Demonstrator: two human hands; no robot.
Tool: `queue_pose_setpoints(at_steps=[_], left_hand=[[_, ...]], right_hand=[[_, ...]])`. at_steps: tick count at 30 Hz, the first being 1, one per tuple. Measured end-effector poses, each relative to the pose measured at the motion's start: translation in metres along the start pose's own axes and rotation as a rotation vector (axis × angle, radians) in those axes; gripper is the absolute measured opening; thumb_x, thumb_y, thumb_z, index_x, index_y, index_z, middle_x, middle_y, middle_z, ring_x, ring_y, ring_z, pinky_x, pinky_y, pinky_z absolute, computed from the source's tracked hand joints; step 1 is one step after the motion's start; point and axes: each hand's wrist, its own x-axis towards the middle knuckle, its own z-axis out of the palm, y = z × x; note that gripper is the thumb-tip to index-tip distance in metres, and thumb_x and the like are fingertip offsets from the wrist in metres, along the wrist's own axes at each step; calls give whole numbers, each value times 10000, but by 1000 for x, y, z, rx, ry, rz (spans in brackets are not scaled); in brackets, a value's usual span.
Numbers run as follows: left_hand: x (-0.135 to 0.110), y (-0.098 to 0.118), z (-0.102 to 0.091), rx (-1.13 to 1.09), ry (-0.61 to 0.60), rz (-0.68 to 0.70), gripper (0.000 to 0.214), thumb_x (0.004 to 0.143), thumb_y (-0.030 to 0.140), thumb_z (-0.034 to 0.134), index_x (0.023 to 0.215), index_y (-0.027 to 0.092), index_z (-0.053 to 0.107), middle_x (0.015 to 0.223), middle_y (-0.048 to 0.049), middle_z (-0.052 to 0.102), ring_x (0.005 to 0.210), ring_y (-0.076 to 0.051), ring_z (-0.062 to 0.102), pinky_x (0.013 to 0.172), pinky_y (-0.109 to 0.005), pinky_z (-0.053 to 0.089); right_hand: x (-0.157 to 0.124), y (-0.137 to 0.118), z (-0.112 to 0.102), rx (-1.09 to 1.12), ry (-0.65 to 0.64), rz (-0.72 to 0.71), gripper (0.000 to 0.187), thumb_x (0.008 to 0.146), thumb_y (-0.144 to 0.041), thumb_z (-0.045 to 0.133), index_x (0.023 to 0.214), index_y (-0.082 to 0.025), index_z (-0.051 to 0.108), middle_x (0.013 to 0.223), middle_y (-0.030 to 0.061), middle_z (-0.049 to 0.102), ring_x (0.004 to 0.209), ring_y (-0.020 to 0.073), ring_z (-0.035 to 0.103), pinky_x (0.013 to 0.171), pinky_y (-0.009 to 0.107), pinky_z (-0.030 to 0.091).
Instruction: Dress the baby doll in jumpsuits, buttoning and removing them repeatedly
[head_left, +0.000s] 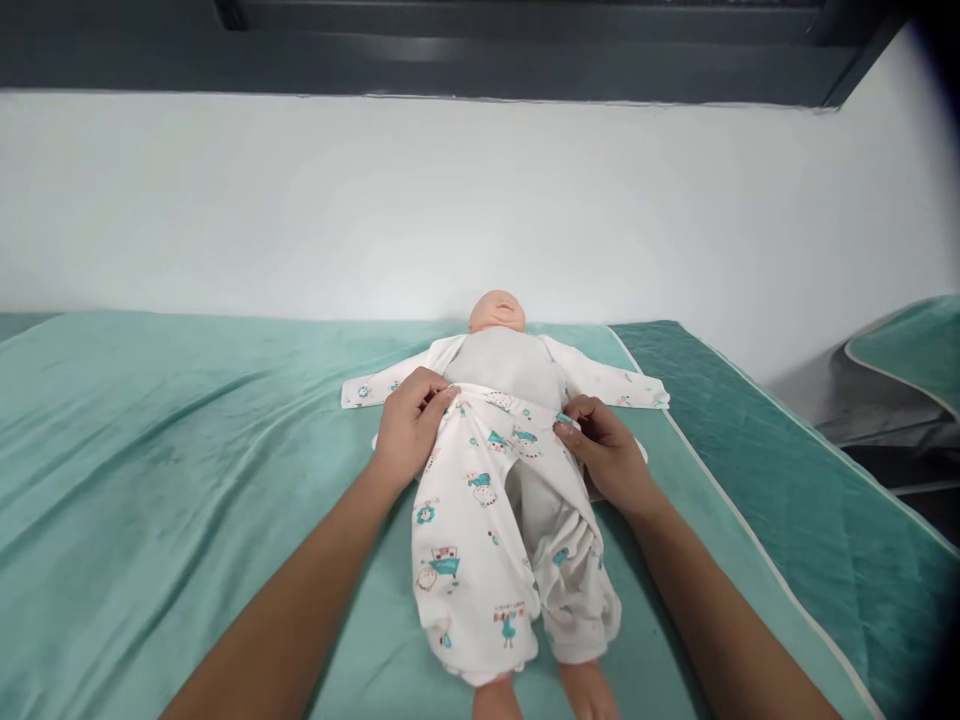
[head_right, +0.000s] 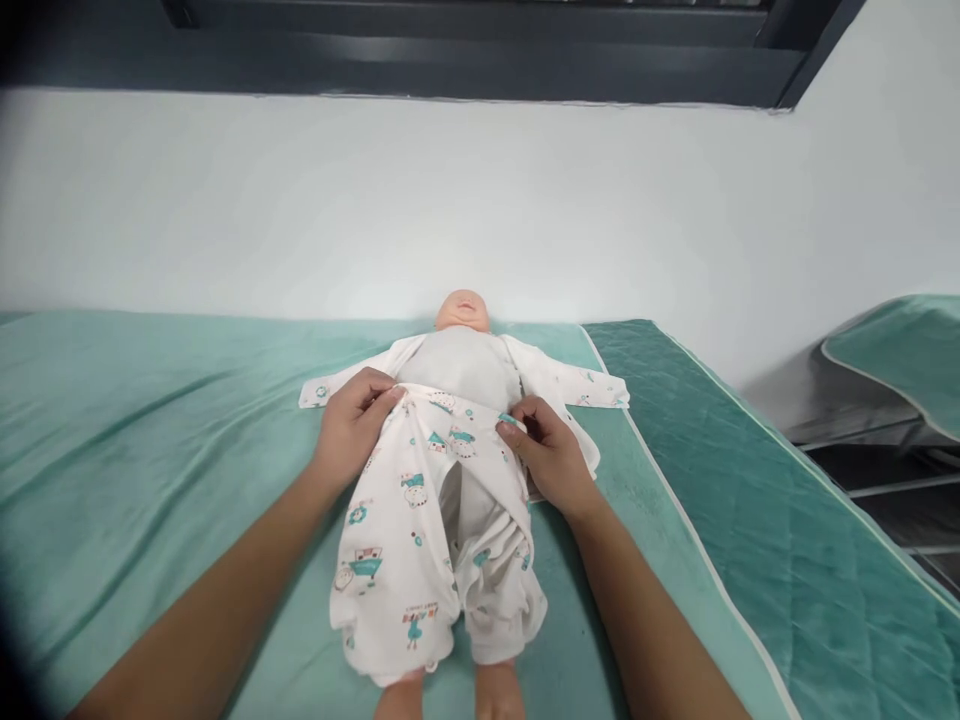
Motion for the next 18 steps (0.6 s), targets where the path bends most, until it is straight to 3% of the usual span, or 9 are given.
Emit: queue_pose_setpoints(at_steps=[4,9,11,14,16,18], left_hand=[[3,-4,2,90,81,-46,204,916,358,529,796,204,586,763,18,596,736,-144,536,703,-274,390],[5,-13,4,173,82,-41,203,922,371,514,819,207,575,787,9,612,764,-160,555,730,-286,387],[4,-14,4,173,34,-61,211,929,384,500,831,209,565,790,11,608,759,-159,552,729,-287,386],[2,-13,3,137,-46,-99,239,934,416,485,827,212,548,767,22,586,722,-150,530,703,-284,382],[2,-12,4,93,-62,-128,253,928,432,491,817,212,553,753,25,577,703,-146,521,688,-284,381],[2,-12,4,43,-39,-172,253,911,432,517,796,212,564,739,25,579,698,-144,522,683,-282,386]], right_hand=[[-1,-9,9,-99,112,1,221,896,-394,627,829,-239,485,717,-52,412,658,124,368,610,258,305],[16,-17,13,-235,232,92,232,877,-432,617,828,-239,499,605,-74,373,567,121,349,548,263,289],[30,-25,14,-334,283,90,217,868,-415,615,795,-228,533,616,-58,440,582,131,398,580,278,337],[43,-62,23,-456,318,-78,136,848,-333,636,783,-214,627,789,10,602,745,174,532,744,330,423],[37,-101,34,-309,227,-217,127,900,-319,594,871,-236,686,932,31,659,896,196,592,844,349,449],[20,-140,44,-35,-3,-235,186,937,-359,560,899,-261,713,922,32,682,898,205,624,814,352,493]])
